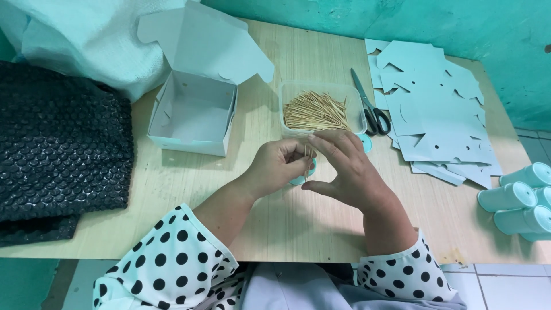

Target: The person folds a flat white paper box into a three-dimensional container and secures it with wooden sticks. Then they open a small light-blue plastic container and fill it with wooden sticks from a nearby bin.

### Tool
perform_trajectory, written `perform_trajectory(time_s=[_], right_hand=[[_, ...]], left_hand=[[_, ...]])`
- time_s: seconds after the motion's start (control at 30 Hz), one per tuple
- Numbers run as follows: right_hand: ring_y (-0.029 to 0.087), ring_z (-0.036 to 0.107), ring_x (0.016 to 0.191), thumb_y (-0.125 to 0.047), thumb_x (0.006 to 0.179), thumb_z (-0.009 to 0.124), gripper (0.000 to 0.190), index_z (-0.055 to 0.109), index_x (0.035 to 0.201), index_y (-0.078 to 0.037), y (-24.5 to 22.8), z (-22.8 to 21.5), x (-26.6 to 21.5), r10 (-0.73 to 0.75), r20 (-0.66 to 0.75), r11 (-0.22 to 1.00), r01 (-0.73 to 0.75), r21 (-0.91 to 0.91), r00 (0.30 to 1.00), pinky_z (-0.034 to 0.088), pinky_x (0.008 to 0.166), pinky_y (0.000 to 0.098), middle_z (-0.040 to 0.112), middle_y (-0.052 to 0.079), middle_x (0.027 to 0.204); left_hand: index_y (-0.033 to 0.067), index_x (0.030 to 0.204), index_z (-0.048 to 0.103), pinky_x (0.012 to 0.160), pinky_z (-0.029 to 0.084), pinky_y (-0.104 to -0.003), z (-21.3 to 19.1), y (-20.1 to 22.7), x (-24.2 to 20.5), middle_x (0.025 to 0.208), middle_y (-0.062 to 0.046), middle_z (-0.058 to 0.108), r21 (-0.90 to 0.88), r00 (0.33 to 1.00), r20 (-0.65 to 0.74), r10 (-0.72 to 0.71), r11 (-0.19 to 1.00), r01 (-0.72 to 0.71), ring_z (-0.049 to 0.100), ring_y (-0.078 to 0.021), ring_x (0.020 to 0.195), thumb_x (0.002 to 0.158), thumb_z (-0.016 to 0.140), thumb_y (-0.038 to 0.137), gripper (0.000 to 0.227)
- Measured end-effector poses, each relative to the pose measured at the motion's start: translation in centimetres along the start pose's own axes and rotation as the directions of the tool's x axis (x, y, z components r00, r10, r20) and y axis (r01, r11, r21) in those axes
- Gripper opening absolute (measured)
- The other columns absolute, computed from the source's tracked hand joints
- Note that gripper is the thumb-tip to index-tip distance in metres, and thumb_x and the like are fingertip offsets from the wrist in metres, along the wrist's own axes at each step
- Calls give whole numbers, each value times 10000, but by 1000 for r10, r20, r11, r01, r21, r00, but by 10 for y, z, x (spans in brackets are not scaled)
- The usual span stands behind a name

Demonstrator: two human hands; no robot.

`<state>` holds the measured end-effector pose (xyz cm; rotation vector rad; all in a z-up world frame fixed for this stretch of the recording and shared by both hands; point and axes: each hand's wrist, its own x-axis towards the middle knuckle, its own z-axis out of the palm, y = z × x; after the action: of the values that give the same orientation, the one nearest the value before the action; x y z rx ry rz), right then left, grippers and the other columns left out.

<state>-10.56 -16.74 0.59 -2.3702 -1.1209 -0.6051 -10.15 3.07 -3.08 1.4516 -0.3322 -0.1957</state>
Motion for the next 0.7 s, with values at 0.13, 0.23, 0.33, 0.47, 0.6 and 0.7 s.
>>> perform_trajectory(time_s=[0.13, 0.23, 0.33, 0.47, 0.6, 0.7], right_hand=[[327, 615, 1206, -206, 586, 991, 940, 592, 1434, -129, 2, 8, -3, -9, -4, 1000, 9, -29, 1000, 453, 1063, 496, 643, 95, 1283], [321, 608, 1220, -208, 623, 979, 911, 589, 1443, -134, 2, 11, -4, -15, 5, 1000, 15, -22, 1000, 448, 1074, 485, 638, 89, 1298], [328, 614, 1216, -172, 624, 976, 906, 587, 1442, -129, 0, 8, -1, -21, 23, 1000, 21, -2, 1000, 454, 1075, 491, 646, 95, 1287], [363, 640, 1176, -135, 635, 967, 857, 607, 1411, -73, 2, 4, -1, -22, -7, 984, 23, 176, 1000, 492, 1027, 518, 662, 144, 1255], [353, 671, 1106, -48, 820, 826, 529, 665, 1322, -7, 12, 8, -5, 49, -100, 935, -10, 355, 994, 519, 963, 483, 684, 134, 1172], [310, 678, 1014, -49, 899, 758, 285, 741, 1183, -37, 15, 11, -7, 76, -114, 926, -28, 376, 991, 525, 901, 447, 701, 109, 1083]], left_hand=[[76, 904, 763, 605, 513, -214, 2, -4, 0, 664, -31, 678, -6, 1000, 5, -1, 1000, 1, 602, -69, 622, 897, 694, 90, 70], [82, 902, 765, 608, 510, -223, 1, -3, -1, 661, -14, 664, -18, 1000, 6, -25, 1000, 25, 586, -57, 633, 894, 699, 115, 75], [86, 943, 790, 647, 522, -219, 0, -10, 1, 687, -25, 692, -17, 1000, 19, -21, 1000, 22, 610, -62, 665, 904, 734, 138, 85], [79, 947, 789, 637, 517, -230, 0, -12, 0, 699, -44, 707, 16, 1000, 23, -6, 1000, 6, 612, -74, 669, 910, 726, 121, 84], [52, 970, 791, 618, 516, -234, -1, 7, -5, 706, -88, 721, 139, 998, 16, 57, 989, -59, 623, -89, 656, 935, 700, 100, 108], [73, 958, 789, 624, 539, -249, 1, 0, -6, 688, -85, 715, 291, 969, 33, 246, 925, -244, 654, -137, 640, 939, 682, 62, 109]])
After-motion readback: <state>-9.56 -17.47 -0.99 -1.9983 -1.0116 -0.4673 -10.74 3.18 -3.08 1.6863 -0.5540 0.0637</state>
